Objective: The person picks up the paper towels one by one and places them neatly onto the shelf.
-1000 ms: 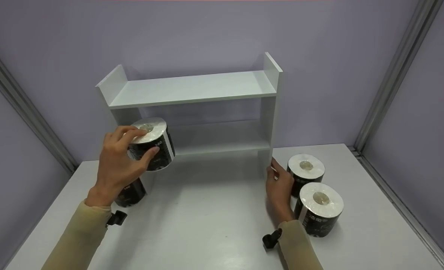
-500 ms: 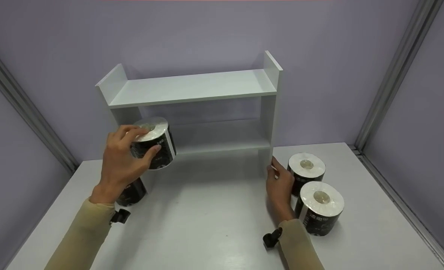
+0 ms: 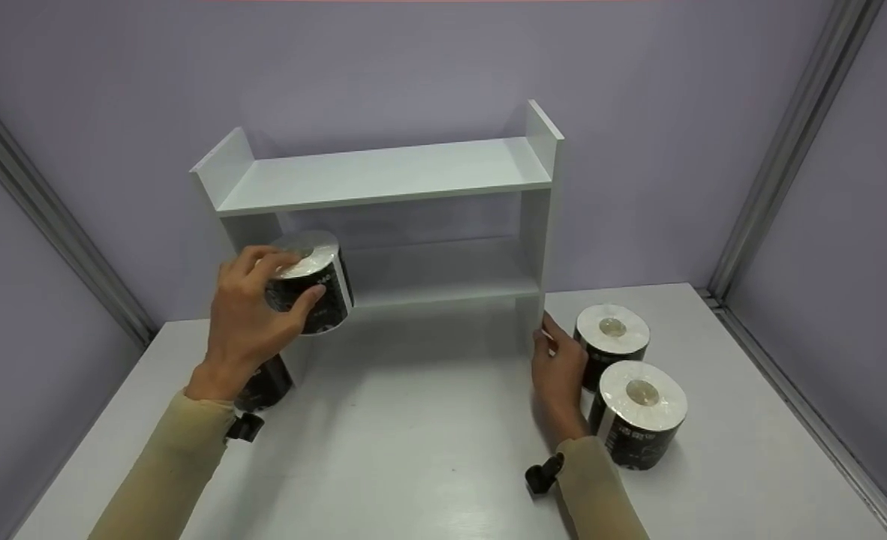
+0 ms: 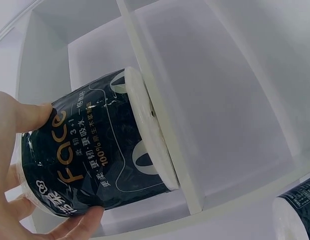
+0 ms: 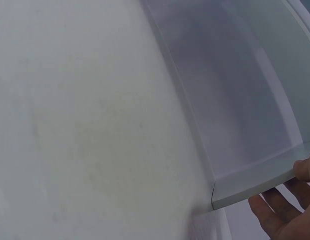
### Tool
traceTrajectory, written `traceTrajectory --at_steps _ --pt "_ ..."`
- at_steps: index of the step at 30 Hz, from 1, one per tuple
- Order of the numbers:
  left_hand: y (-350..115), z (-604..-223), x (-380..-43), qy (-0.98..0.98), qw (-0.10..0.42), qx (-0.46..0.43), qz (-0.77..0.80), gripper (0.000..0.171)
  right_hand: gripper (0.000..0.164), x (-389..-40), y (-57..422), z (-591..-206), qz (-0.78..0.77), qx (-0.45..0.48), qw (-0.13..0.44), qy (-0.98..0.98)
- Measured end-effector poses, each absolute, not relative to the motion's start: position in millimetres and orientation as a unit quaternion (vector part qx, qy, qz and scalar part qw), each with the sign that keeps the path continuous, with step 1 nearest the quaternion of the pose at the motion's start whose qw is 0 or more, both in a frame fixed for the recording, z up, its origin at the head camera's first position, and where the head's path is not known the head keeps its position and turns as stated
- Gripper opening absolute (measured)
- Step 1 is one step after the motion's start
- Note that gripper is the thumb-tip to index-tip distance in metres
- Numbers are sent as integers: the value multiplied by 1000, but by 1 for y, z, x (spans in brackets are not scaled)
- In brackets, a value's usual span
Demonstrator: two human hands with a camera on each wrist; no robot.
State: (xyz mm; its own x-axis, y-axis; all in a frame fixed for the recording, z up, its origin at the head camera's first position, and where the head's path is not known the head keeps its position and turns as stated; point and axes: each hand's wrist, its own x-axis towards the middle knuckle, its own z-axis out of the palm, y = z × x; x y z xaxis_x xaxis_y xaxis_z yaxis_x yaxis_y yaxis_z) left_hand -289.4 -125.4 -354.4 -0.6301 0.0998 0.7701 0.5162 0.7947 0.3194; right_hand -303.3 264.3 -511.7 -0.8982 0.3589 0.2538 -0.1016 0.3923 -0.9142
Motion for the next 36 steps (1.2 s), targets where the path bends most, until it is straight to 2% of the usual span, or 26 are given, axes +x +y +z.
traceTrajectory --at_steps 2,8,15,22,36 --pt "-125 -355 -290 -863 391 -176 -267 38 45 -304 265 -513 533 -67 221 -814" --pt "-126 -355 -293 -863 394 -172 -265 39 47 -303 263 -512 563 -76 190 -800" --pt "-126 -357 -296 -862 398 -170 -264 40 46 -302 262 -512 551 -76 202 -806" --pt "-124 -357 -298 -864 398 -168 -259 39 46 -301 261 -512 567 -87 190 -797" --pt "-122 -360 -304 -863 408 -169 -245 41 44 -302 263 -515 530 -71 223 -815"
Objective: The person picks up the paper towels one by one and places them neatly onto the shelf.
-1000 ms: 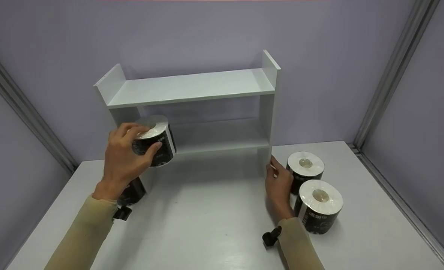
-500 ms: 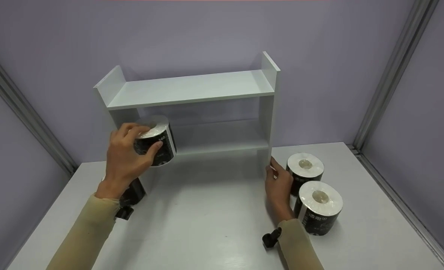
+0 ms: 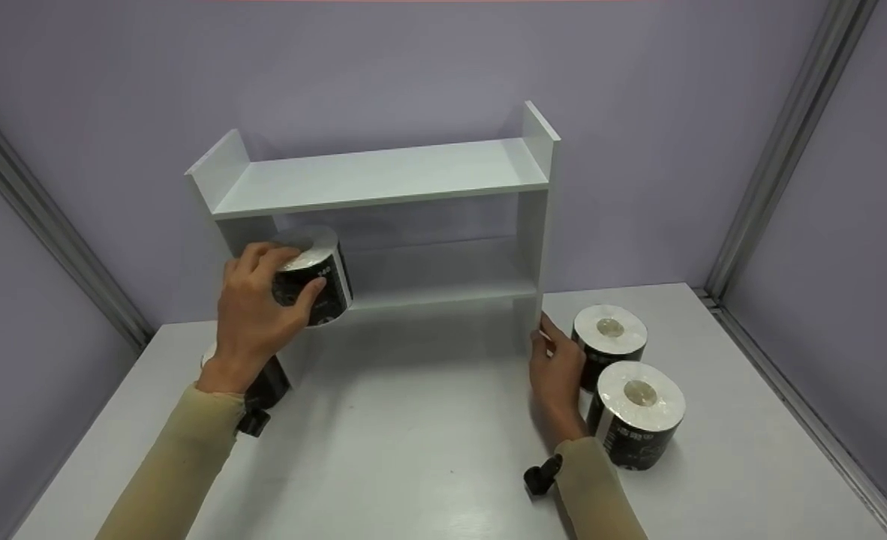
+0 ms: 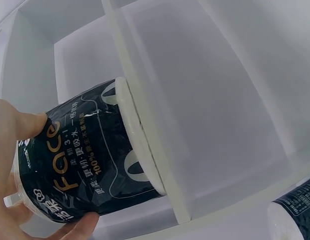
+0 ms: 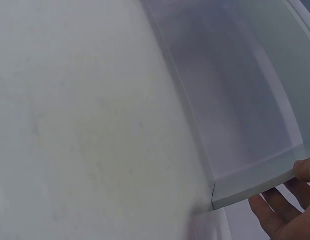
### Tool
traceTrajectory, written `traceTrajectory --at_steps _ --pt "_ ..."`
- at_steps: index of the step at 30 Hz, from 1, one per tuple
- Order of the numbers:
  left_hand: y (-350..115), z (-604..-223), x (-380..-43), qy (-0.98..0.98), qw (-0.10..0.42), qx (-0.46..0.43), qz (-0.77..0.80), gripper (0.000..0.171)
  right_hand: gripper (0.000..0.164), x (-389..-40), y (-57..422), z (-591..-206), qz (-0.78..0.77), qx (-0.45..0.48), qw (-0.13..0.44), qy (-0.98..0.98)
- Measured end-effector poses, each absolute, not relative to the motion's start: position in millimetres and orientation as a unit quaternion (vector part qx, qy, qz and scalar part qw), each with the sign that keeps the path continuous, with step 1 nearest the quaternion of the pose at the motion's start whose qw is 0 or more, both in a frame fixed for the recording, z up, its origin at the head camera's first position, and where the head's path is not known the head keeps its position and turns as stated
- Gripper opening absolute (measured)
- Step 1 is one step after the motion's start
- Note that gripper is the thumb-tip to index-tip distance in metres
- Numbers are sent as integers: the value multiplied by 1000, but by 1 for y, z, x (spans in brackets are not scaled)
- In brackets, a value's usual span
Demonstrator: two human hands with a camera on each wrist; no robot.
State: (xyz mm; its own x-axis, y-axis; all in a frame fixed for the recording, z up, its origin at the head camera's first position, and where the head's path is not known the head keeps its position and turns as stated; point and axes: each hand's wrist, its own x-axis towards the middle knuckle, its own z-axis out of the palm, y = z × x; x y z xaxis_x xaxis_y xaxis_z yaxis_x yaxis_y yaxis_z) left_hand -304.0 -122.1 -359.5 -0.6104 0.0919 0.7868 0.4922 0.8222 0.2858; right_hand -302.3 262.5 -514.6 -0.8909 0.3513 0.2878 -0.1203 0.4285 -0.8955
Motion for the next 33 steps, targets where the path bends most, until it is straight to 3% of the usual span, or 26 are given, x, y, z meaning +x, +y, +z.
traceTrajectory --at_steps 14,26,33 --pt "-120 -360 -306 -863 405 -162 -255 41 47 -302 260 -512 568 -101 183 -796" --pt "-119 -363 -303 -859 423 -159 -241 45 46 -302 261 -514 550 -74 206 -806" --pt "-120 -360 -300 -865 419 -152 -230 46 47 -303 259 -512 577 -94 182 -791"
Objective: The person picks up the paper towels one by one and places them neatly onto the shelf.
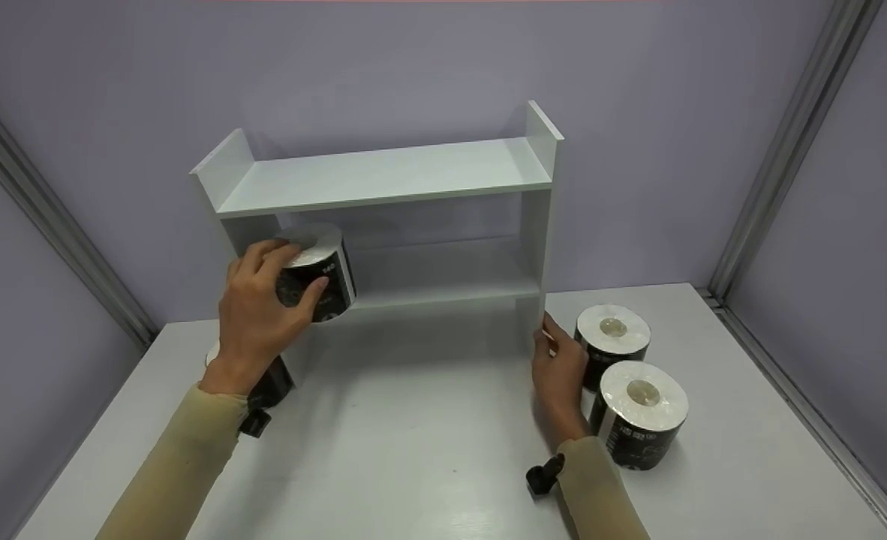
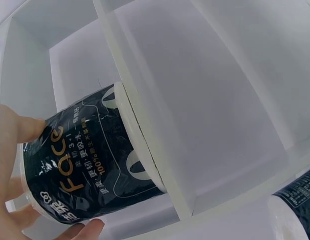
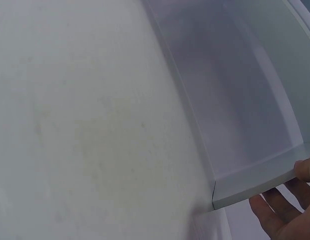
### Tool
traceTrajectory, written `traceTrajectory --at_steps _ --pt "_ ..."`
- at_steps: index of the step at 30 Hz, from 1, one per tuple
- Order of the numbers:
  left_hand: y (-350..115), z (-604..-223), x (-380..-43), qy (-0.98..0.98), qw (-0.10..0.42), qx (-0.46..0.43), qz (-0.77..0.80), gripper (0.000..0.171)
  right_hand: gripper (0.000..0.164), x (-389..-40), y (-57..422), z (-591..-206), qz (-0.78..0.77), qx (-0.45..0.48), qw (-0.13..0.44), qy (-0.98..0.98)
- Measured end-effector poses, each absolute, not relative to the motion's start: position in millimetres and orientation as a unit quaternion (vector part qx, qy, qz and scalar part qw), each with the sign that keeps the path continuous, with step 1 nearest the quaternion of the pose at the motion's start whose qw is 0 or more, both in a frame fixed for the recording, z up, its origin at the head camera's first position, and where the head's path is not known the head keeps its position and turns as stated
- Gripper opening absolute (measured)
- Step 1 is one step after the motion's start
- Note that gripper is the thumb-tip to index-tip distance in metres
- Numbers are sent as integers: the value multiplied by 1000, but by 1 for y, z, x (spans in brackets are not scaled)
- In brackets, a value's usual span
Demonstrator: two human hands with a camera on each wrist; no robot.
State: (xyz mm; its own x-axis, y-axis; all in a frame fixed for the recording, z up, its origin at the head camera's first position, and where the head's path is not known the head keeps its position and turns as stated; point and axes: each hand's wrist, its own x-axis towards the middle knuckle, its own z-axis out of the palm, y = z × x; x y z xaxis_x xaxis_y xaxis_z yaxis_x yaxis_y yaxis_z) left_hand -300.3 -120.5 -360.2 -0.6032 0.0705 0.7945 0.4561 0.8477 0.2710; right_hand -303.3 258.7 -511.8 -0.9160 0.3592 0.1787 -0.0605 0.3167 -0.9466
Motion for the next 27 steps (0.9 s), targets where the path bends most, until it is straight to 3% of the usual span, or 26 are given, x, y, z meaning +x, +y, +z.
traceTrajectory --at_steps 14,23,27 --pt "-124 -364 -292 -860 438 -174 -195 47 48 -301 261 -510 586 -88 172 -787" --pt "-118 -368 -294 -848 461 -196 -171 44 46 -302 268 -512 542 -69 214 -810" --pt "-116 -370 -295 -847 460 -199 -175 43 47 -301 268 -513 539 -74 201 -814"
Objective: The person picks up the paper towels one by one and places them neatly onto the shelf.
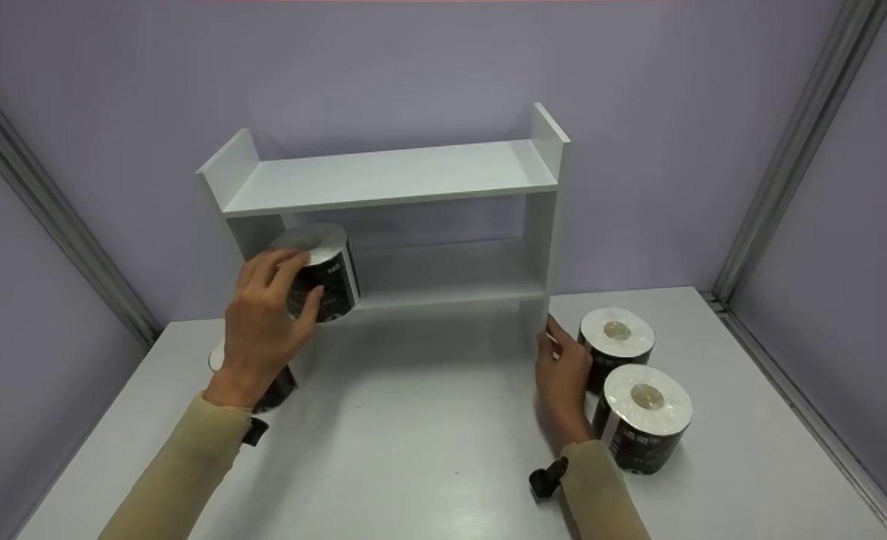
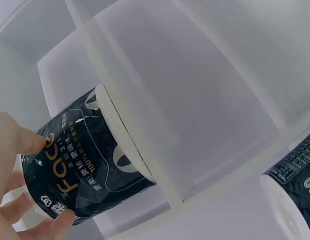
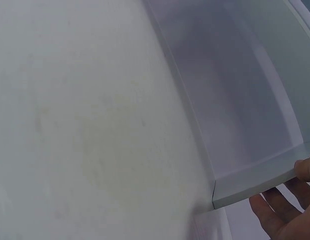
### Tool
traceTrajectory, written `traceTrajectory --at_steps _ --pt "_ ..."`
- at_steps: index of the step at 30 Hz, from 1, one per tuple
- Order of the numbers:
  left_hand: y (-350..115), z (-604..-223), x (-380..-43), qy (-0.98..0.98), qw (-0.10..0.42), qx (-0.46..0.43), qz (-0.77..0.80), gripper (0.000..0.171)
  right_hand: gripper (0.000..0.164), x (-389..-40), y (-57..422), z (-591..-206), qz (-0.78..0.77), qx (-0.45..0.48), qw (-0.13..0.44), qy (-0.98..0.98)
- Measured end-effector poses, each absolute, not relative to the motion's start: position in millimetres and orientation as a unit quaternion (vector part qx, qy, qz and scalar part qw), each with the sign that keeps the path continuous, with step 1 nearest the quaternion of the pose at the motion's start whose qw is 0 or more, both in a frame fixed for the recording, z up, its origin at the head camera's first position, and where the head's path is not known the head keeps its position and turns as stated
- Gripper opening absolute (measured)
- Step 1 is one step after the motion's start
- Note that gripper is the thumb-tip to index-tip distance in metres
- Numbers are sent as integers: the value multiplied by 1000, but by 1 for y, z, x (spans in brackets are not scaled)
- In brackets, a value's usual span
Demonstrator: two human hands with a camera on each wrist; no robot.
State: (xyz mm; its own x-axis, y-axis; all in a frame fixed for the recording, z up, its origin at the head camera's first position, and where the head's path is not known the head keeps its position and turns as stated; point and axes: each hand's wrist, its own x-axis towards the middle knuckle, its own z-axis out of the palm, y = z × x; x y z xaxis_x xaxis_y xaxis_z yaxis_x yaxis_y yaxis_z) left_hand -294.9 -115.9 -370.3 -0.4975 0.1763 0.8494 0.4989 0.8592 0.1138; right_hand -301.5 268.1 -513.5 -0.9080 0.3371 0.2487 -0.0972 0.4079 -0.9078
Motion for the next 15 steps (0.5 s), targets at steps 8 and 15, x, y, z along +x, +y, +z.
traceTrajectory --at_steps 8,15 --pt "-115 -373 -297 -846 461 -197 -182 41 48 -301 268 -513 542 -77 191 -815" --pt "-113 -375 -300 -849 460 -188 -177 40 48 -299 266 -511 581 -94 169 -791"
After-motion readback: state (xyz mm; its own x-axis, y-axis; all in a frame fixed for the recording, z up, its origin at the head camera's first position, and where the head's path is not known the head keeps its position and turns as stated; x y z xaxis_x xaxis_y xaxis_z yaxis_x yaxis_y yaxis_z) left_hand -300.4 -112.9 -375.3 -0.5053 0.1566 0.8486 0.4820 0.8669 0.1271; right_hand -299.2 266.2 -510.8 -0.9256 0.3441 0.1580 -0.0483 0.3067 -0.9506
